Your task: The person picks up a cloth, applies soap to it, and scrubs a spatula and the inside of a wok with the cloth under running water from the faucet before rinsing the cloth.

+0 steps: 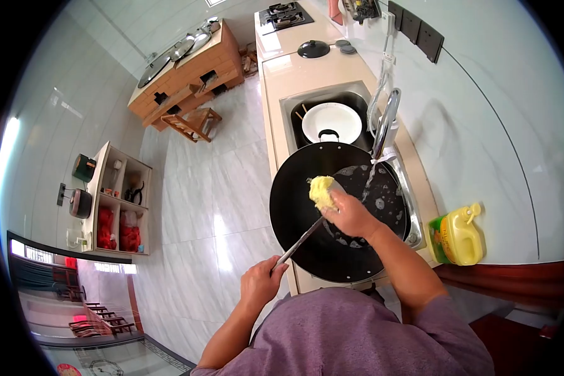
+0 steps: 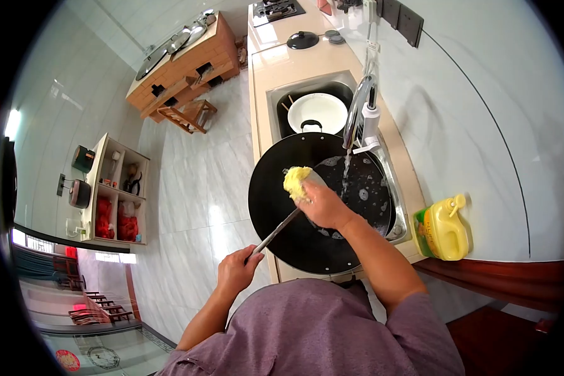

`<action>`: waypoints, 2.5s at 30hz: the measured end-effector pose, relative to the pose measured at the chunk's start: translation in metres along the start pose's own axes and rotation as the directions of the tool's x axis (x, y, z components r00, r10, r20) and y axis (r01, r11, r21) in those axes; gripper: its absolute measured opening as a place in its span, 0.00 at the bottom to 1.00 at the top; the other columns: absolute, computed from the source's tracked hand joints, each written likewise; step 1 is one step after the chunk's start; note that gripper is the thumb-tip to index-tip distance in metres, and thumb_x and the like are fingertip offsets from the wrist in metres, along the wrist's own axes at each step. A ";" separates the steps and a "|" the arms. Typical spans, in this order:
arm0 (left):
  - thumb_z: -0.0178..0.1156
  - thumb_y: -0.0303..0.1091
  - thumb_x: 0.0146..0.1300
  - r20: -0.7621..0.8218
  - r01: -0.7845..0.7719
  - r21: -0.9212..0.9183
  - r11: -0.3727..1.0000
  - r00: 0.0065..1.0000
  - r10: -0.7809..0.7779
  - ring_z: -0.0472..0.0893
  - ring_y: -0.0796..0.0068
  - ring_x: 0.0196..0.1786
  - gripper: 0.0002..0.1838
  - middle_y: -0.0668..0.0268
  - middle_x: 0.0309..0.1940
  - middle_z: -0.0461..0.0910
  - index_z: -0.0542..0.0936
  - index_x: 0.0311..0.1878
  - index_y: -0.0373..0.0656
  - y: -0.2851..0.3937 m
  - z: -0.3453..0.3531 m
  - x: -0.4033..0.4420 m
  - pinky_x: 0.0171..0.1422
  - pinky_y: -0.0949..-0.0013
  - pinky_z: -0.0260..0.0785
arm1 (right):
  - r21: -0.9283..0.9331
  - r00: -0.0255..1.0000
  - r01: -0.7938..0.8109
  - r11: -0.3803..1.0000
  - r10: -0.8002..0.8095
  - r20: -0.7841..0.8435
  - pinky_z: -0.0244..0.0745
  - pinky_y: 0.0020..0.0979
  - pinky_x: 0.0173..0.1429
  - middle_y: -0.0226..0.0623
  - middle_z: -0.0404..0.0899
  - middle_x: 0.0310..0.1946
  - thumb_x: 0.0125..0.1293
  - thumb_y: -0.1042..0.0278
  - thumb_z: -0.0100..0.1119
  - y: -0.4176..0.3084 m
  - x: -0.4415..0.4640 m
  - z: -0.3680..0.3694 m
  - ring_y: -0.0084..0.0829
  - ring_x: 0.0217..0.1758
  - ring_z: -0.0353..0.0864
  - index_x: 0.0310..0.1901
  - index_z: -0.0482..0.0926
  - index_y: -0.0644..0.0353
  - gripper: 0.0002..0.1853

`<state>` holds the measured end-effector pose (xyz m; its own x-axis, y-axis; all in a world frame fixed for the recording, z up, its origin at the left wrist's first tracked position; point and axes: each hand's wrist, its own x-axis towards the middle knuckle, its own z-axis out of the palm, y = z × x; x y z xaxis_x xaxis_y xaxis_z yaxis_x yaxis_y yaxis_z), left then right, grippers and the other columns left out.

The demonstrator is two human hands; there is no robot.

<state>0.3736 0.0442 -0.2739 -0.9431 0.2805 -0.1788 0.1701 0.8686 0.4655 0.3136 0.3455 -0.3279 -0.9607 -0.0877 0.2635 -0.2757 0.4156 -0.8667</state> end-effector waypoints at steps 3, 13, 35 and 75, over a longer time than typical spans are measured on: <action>0.63 0.50 0.73 0.012 0.027 -0.017 0.999 1.000 -0.027 0.87 0.51 0.40 0.16 0.57 0.35 0.87 0.87 0.54 0.51 0.004 -0.003 0.002 0.44 0.53 0.77 | 0.024 1.000 0.001 1.000 -0.002 0.011 0.79 0.39 0.60 0.56 0.84 0.51 0.71 0.65 0.65 -0.004 -0.006 0.003 0.49 0.54 0.85 0.58 0.78 0.68 0.19; 0.64 0.50 0.71 0.017 -0.033 0.060 0.998 0.999 0.032 0.87 0.54 0.40 0.15 0.60 0.36 0.88 0.87 0.52 0.51 0.000 -0.007 0.000 0.43 0.53 0.78 | -0.019 0.856 0.034 0.999 -0.039 -0.515 0.79 0.31 0.52 0.42 0.85 0.46 0.77 0.70 0.61 0.004 0.006 -0.013 0.33 0.45 0.86 0.55 0.80 0.65 0.11; 0.64 0.48 0.72 0.006 -0.053 0.047 0.997 0.999 0.053 0.86 0.54 0.38 0.14 0.61 0.34 0.87 0.87 0.52 0.52 0.014 -0.017 0.006 0.42 0.53 0.76 | -0.550 0.928 -0.055 0.833 -0.160 -0.335 0.79 0.43 0.60 0.44 0.81 0.51 0.55 0.42 0.79 -0.013 -0.010 0.002 0.49 0.55 0.82 0.65 0.74 0.65 0.43; 0.66 0.44 0.71 -0.162 -0.262 0.218 0.940 0.940 0.300 0.82 0.62 0.24 0.10 0.67 0.25 0.81 0.85 0.51 0.54 -0.003 -0.008 -0.013 0.26 0.59 0.72 | 0.114 0.887 -0.200 0.973 0.229 -0.400 0.81 0.44 0.43 0.53 0.86 0.38 0.68 0.57 0.68 0.022 0.026 -0.004 0.55 0.40 0.88 0.41 0.83 0.69 0.18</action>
<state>0.3831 0.0350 -0.2662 -0.8820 0.4579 0.1115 0.4694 0.8320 0.2958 0.2826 0.3560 -0.3384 -0.9021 0.3798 0.2049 -0.0801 0.3193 -0.9443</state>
